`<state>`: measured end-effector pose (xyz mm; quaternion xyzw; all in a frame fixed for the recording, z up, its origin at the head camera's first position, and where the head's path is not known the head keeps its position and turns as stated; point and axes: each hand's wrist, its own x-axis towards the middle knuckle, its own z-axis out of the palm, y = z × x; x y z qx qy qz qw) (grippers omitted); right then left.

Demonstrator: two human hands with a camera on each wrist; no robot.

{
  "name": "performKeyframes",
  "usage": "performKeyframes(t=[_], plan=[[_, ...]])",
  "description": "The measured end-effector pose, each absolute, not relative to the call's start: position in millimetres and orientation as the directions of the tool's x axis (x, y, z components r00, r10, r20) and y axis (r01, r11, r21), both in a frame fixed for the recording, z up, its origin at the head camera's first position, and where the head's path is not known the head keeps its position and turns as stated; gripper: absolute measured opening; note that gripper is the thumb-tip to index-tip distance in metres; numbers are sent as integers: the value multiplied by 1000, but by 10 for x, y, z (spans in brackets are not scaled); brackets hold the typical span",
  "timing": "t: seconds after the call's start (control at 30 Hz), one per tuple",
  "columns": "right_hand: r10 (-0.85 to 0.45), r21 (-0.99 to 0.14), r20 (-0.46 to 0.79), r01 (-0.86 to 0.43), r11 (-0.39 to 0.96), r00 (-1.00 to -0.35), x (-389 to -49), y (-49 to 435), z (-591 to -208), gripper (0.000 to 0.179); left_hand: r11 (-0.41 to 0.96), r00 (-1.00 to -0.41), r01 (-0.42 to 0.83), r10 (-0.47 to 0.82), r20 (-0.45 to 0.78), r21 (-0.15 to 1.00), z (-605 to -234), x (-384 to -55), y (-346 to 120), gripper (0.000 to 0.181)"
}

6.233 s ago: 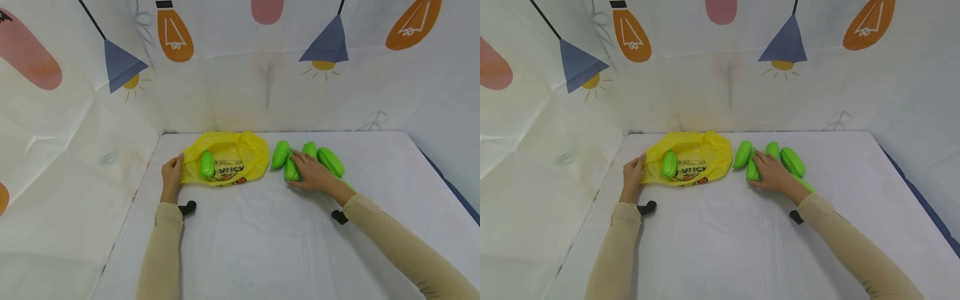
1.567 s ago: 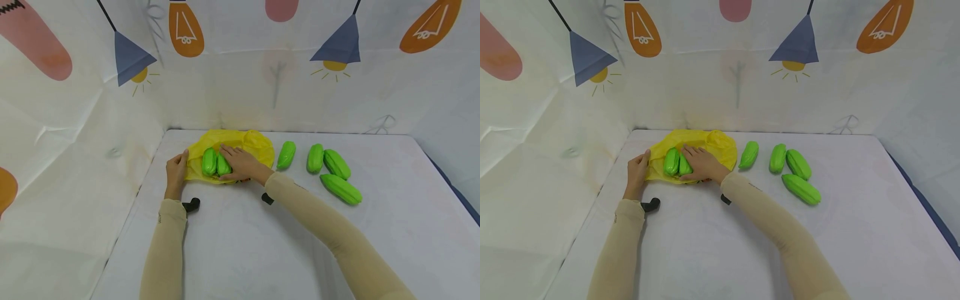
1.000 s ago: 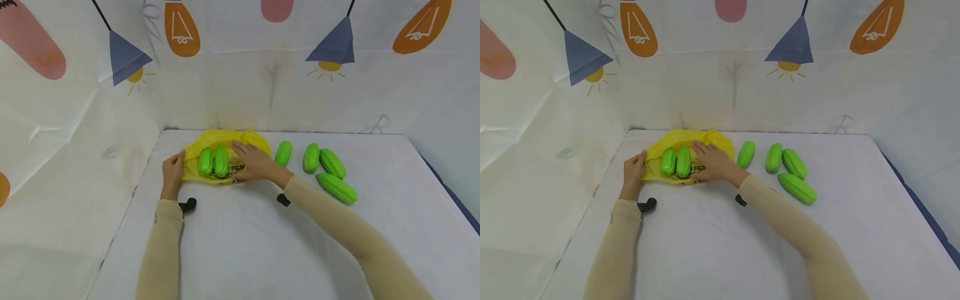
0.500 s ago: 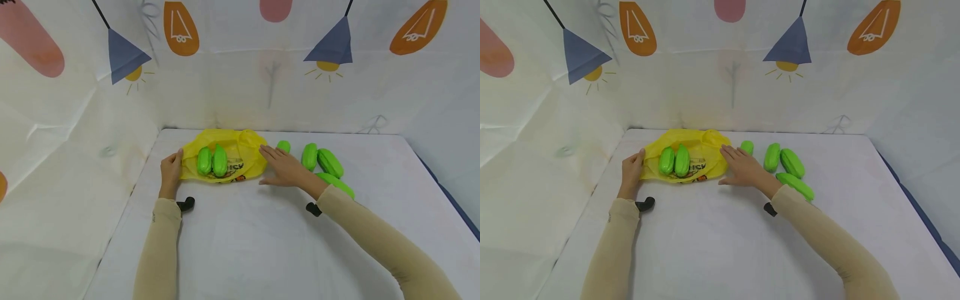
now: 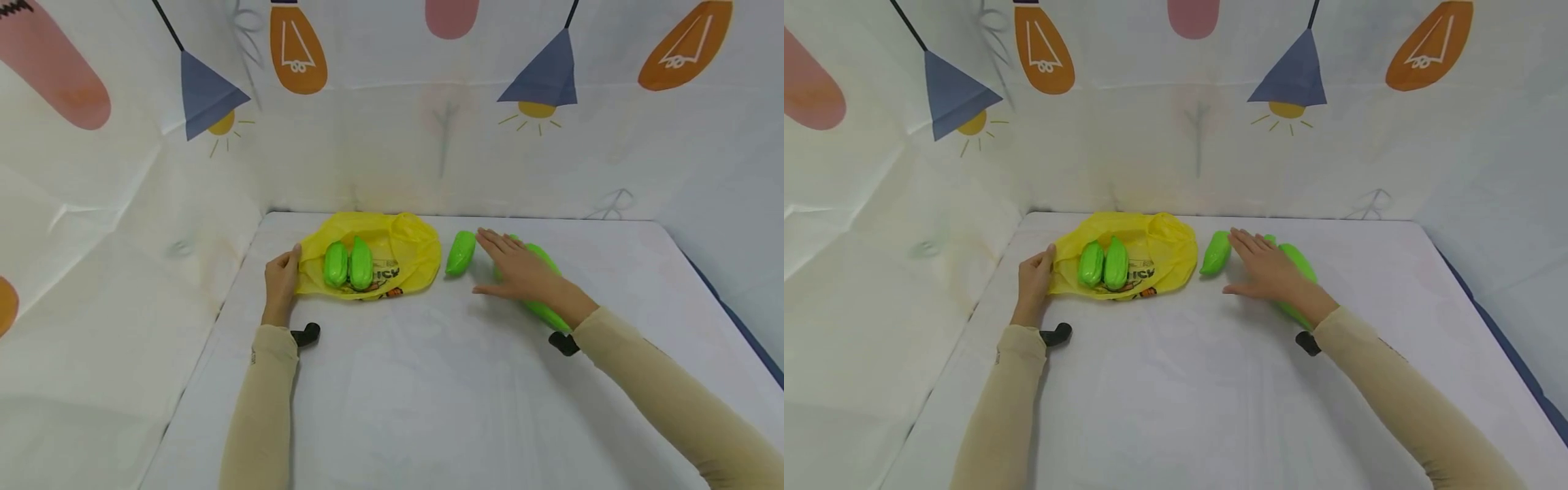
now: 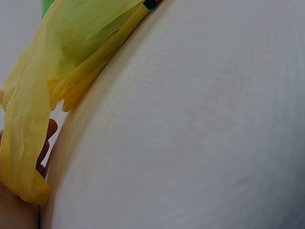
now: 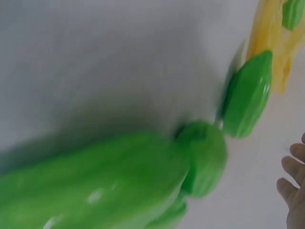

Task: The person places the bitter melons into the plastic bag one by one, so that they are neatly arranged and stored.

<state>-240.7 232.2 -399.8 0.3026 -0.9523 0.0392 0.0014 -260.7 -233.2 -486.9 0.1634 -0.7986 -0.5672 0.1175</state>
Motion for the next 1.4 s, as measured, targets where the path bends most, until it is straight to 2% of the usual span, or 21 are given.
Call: performKeyframes(t=[0.27, 0.53, 0.77, 1.0, 1.2, 1.4], plan=[[-563, -110, -22, -558, 822, -826, -2227, 2908, -4031, 97, 296, -922, -137, -387, -12, 945, -4886, -2595, -2346, 64], [-542, -107, -135, -531, 840, -830, -2117, 3143, -4143, 90, 304, -920, -137, -392, -7, 943, -4896, -2597, -2356, 67], [-518, -118, -118, -506, 855, -847, -2096, 3324, -4046, 100, 287, -921, -145, -390, -23, 947, -4906, -2591, -2351, 68], [-515, -225, -170, -476, 850, -840, -2095, 3433, -4047, 102, 299, -921, -116, -390, 10, 947, -4907, -2623, -2359, 66], [-578, -182, -46, -562, 807, -815, -2031, 3401, -4100, 84, 302, -920, -103, -391, 24, 948, -4919, -2634, -2353, 65], [-590, -195, -36, -574, 795, -806, -1949, 3353, -4176, 63, 306, -922, -98, -387, 29, 947, -4927, -2631, -2350, 67]])
